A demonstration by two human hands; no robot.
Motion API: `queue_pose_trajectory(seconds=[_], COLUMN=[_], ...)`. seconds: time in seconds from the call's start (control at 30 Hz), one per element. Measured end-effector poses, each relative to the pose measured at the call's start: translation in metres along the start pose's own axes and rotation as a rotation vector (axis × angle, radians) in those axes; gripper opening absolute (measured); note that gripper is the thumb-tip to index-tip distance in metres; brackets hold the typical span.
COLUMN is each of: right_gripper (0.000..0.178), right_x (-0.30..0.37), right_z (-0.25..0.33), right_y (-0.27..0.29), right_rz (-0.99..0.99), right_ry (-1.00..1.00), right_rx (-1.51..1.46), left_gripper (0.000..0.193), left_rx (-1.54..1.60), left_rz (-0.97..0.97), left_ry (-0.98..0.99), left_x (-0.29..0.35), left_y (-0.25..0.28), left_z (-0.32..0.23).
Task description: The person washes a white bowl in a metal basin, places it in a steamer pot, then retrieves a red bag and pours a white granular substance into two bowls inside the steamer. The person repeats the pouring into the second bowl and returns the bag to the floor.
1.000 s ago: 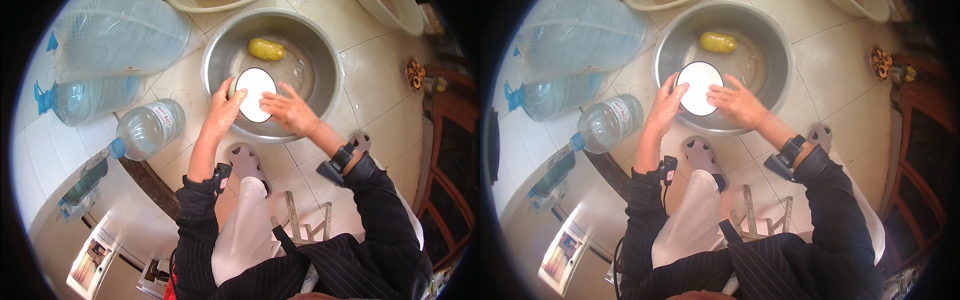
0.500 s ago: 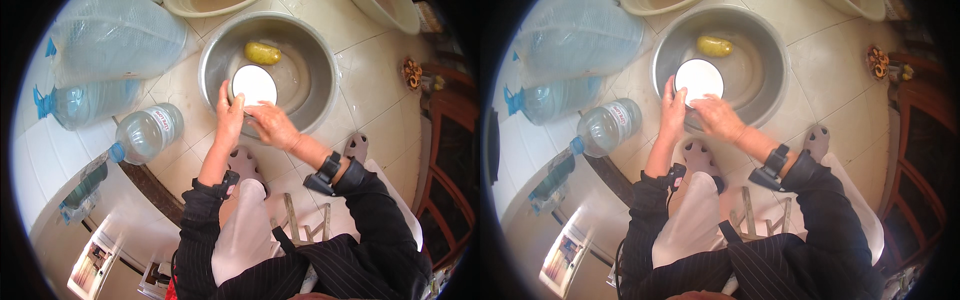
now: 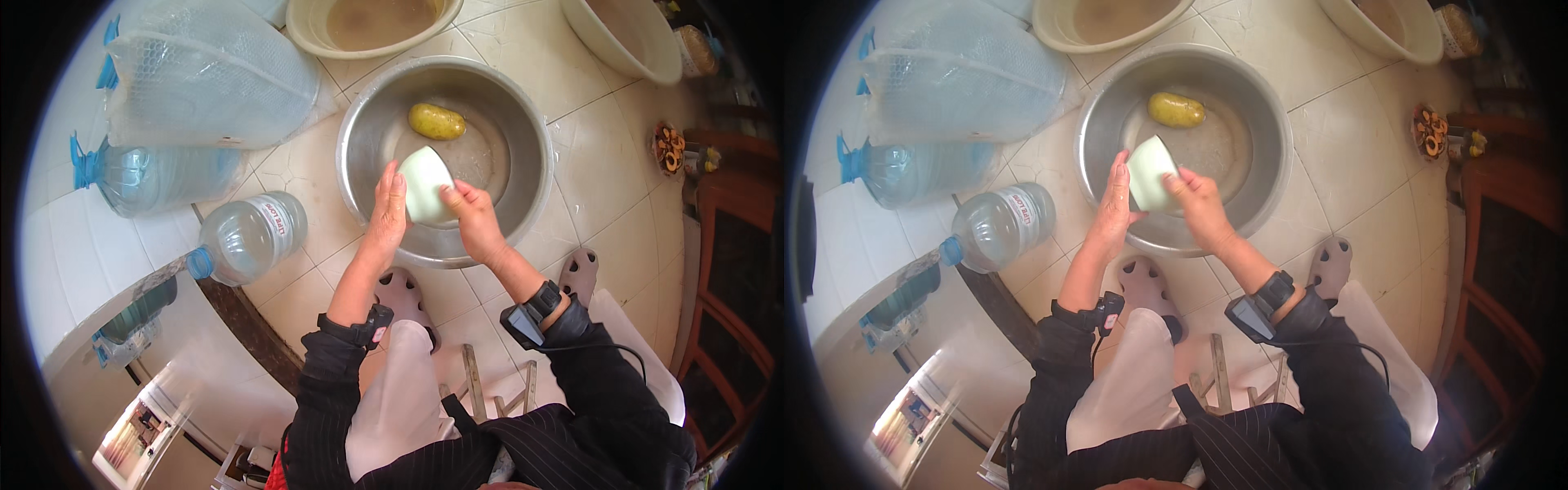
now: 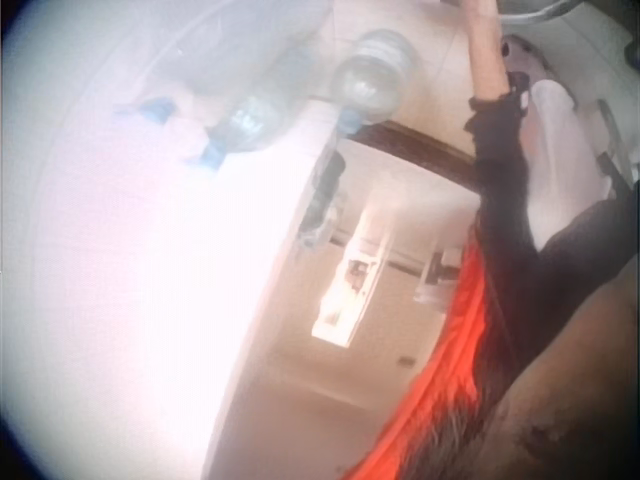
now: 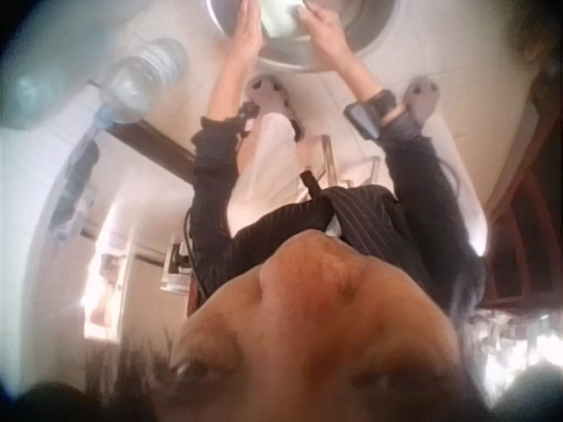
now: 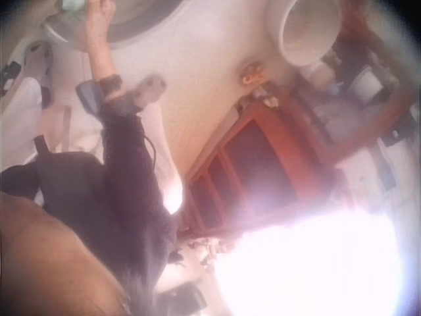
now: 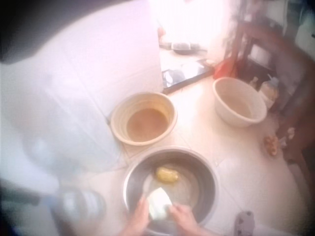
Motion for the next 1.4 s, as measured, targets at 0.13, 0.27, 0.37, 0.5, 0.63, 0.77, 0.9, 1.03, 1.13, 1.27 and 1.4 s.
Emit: queue_pose_trajectory(seconds=[0.13,0.27,0.37,0.5,0.63,0.77,0.9,1.03,1.13,1.27,1.4], right_gripper=[0.039,0.041,0.042,0.036,0.035,0.035,0.041,0.045,0.049,0.047,0.038], right_x=[-0.01,-0.028,-0.065,-0.092,-0.091,-0.045,0.002,-0.036,-0.066,-0.056,-0.044], right_z=[-0.002,-0.026,-0.03,-0.033,-0.078,-0.021,0.012,0.026,0.014,0.005,-0.016], right_y=[0.004,0.028,0.067,0.129,0.082,0.027,-0.045,-0.029,0.008,0.019,0.02], right_rz=[-0.077,-0.164,-0.245,-0.732,-0.375,-0.049,0.118,0.094,0.228,0.273,0.042], right_ry=[-0.215,-0.227,-0.061,0.124,-0.358,0.163,0.666,0.441,-0.298,-0.447,-0.435], right_rx=[-0.535,-0.283,0.442,0.264,-0.776,-0.087,0.953,1.082,0.465,-0.116,-0.501], left_gripper=[0.072,0.059,0.044,0.036,0.038,0.037,0.03,0.035,0.046,0.045,0.045], left_rx=[0.263,0.541,0.63,0.63,0.593,0.551,0.37,0.07,0.153,0.288,0.564], left_rz=[-0.007,0.189,0.26,0.228,0.179,0.225,0.22,0.375,0.514,0.551,0.555], left_ry=[0.023,0.115,0.09,0.061,0.062,0.023,0.041,-0.006,-0.053,-0.025,-0.021], left_x=[-0.021,-0.02,-0.017,-0.019,-0.023,-0.028,-0.029,-0.009,0.009,0.011,0.006], left_y=[0.009,0.009,0.01,0.012,0.01,0.006,-0.002,-0.012,-0.016,-0.011,-0.005], left_z=[0.009,0.028,0.033,0.038,0.044,0.044,0.045,0.033,0.015,0.006,0.01])
Point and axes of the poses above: each hand's wrist, its own x-axis away from the middle knuckle, its own y-axis out of the back of the hand, z = x × y, the point moved 6 cm from there along -x, towards the middle knuckle, and after that the axes turned 5 degrees about -z, right-handed, at the moved point
